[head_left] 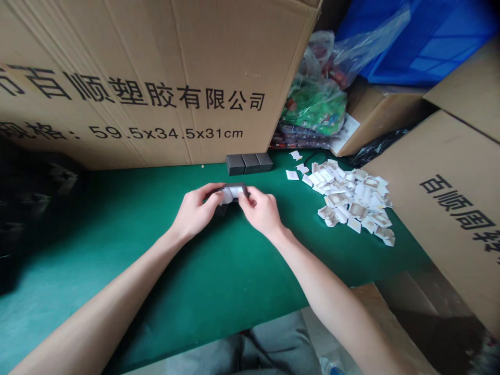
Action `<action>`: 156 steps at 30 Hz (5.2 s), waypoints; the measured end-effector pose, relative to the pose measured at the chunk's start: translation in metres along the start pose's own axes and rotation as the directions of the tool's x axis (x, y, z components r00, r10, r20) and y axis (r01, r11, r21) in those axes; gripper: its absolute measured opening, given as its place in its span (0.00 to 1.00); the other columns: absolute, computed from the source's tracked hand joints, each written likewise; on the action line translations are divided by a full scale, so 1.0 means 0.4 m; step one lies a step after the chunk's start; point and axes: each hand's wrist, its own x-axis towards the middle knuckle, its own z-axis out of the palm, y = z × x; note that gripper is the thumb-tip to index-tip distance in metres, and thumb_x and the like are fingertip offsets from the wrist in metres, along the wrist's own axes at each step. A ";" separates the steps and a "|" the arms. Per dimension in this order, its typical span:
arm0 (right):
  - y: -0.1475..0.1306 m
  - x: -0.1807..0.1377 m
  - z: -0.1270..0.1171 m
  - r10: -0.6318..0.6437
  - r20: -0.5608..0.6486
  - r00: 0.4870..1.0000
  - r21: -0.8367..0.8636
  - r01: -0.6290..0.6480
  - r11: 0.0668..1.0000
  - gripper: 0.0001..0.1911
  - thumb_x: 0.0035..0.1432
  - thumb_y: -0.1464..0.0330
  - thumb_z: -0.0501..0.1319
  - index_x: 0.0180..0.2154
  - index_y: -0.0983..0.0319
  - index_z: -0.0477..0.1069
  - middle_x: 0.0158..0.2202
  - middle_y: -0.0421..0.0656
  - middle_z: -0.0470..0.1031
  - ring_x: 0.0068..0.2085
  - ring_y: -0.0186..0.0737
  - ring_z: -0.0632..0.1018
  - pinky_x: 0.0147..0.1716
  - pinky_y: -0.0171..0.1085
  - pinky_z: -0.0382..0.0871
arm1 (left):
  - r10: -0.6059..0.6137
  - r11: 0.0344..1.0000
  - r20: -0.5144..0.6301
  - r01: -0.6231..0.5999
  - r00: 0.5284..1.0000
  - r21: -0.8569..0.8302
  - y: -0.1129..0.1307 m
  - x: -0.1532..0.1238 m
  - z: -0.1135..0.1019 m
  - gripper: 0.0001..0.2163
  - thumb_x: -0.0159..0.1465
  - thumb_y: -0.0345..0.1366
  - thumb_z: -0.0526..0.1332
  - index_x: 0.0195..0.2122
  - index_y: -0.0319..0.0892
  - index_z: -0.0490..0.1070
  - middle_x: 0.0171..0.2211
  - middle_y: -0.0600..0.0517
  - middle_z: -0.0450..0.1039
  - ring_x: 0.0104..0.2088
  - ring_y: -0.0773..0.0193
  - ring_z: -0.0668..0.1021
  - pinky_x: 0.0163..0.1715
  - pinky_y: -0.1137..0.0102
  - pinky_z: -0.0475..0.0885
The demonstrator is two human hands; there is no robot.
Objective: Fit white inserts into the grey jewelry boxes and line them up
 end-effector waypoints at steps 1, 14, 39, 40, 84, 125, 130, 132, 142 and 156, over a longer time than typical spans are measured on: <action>0.000 0.000 0.000 0.003 -0.005 1.000 -0.001 -0.003 1.000 0.16 0.68 0.59 0.55 0.32 0.61 0.73 0.20 0.37 0.71 0.20 0.31 0.68 0.24 0.34 0.55 | 0.002 1.000 -0.001 -0.002 1.000 0.011 0.002 -0.001 0.000 0.23 0.66 0.48 0.55 0.55 0.40 0.78 0.37 0.49 0.83 0.37 0.53 0.80 0.39 0.63 0.71; 0.003 0.000 -0.002 0.037 -0.084 0.996 0.032 -0.035 0.999 0.12 0.69 0.60 0.56 0.39 0.59 0.74 0.23 0.38 0.74 0.23 0.34 0.73 0.27 0.33 0.61 | 0.007 1.000 0.061 -0.007 0.998 0.002 0.009 -0.006 0.000 0.25 0.66 0.52 0.57 0.57 0.42 0.76 0.42 0.49 0.83 0.40 0.53 0.81 0.43 0.63 0.73; -0.004 -0.002 -0.003 0.008 -0.182 0.983 0.245 0.037 0.969 0.12 0.69 0.57 0.57 0.45 0.58 0.71 0.37 0.42 0.81 0.34 0.38 0.80 0.36 0.36 0.74 | 0.170 0.984 0.291 -0.176 0.941 -0.007 0.009 -0.015 0.003 0.23 0.67 0.52 0.60 0.55 0.42 0.75 0.46 0.48 0.83 0.40 0.55 0.85 0.42 0.66 0.78; -0.004 -0.002 -0.004 0.013 -0.184 0.983 0.242 0.032 0.970 0.12 0.68 0.57 0.57 0.44 0.58 0.71 0.37 0.42 0.81 0.34 0.38 0.80 0.36 0.36 0.74 | 0.173 0.983 0.293 -0.183 0.940 0.006 0.009 -0.015 0.003 0.23 0.67 0.53 0.60 0.55 0.43 0.76 0.46 0.49 0.83 0.40 0.55 0.84 0.42 0.66 0.78; 0.011 0.010 -0.006 -0.008 -0.189 0.982 0.269 0.060 0.961 0.11 0.66 0.61 0.60 0.47 0.58 0.73 0.42 0.43 0.82 0.40 0.40 0.81 0.42 0.39 0.77 | 0.232 0.959 0.290 -0.268 0.929 0.092 0.011 -0.014 0.009 0.31 0.60 0.58 0.67 0.57 0.42 0.75 0.45 0.49 0.82 0.38 0.58 0.82 0.40 0.66 0.77; 0.007 0.008 -0.012 0.075 -0.170 0.983 0.258 -0.029 0.966 0.14 0.67 0.58 0.56 0.43 0.58 0.74 0.36 0.42 0.80 0.33 0.39 0.79 0.36 0.36 0.73 | 0.211 0.954 0.290 -0.262 0.933 0.148 0.021 -0.021 0.006 0.29 0.62 0.60 0.63 0.55 0.43 0.77 0.45 0.47 0.82 0.38 0.56 0.82 0.42 0.65 0.77; 0.011 0.010 -0.009 0.084 -0.154 0.985 0.254 -0.043 0.966 0.14 0.67 0.57 0.56 0.43 0.59 0.74 0.35 0.41 0.80 0.32 0.38 0.78 0.36 0.36 0.73 | 0.213 0.955 0.289 -0.262 0.933 0.142 0.023 -0.020 0.006 0.29 0.62 0.60 0.63 0.53 0.43 0.78 0.44 0.47 0.82 0.36 0.57 0.82 0.41 0.65 0.77; 0.013 0.010 -0.008 0.074 -0.151 0.986 0.268 -0.031 0.963 0.14 0.67 0.57 0.56 0.44 0.59 0.73 0.36 0.42 0.80 0.33 0.38 0.78 0.36 0.36 0.72 | 0.215 0.956 0.287 -0.261 0.933 0.133 0.022 -0.020 0.006 0.29 0.62 0.60 0.63 0.54 0.43 0.77 0.44 0.48 0.82 0.36 0.57 0.82 0.41 0.65 0.77; 0.003 0.011 -0.028 0.053 -0.123 0.991 0.336 -0.009 0.942 0.20 0.66 0.61 0.54 0.57 0.57 0.68 0.52 0.46 0.79 0.48 0.43 0.80 0.46 0.41 0.75 | 0.159 0.977 0.232 -0.187 0.960 0.104 0.019 -0.021 0.007 0.30 0.62 0.60 0.63 0.55 0.42 0.75 0.45 0.49 0.82 0.34 0.59 0.82 0.37 0.67 0.77; 0.259 0.063 -0.163 0.217 -0.573 0.790 -0.377 -0.489 0.787 0.25 0.61 0.73 0.51 0.58 0.65 0.70 0.66 0.58 0.64 0.71 0.60 0.57 0.66 0.68 0.49 | 0.097 0.988 0.186 -0.117 0.978 0.104 0.021 -0.020 0.005 0.32 0.62 0.60 0.63 0.59 0.42 0.73 0.48 0.47 0.82 0.34 0.58 0.82 0.35 0.66 0.77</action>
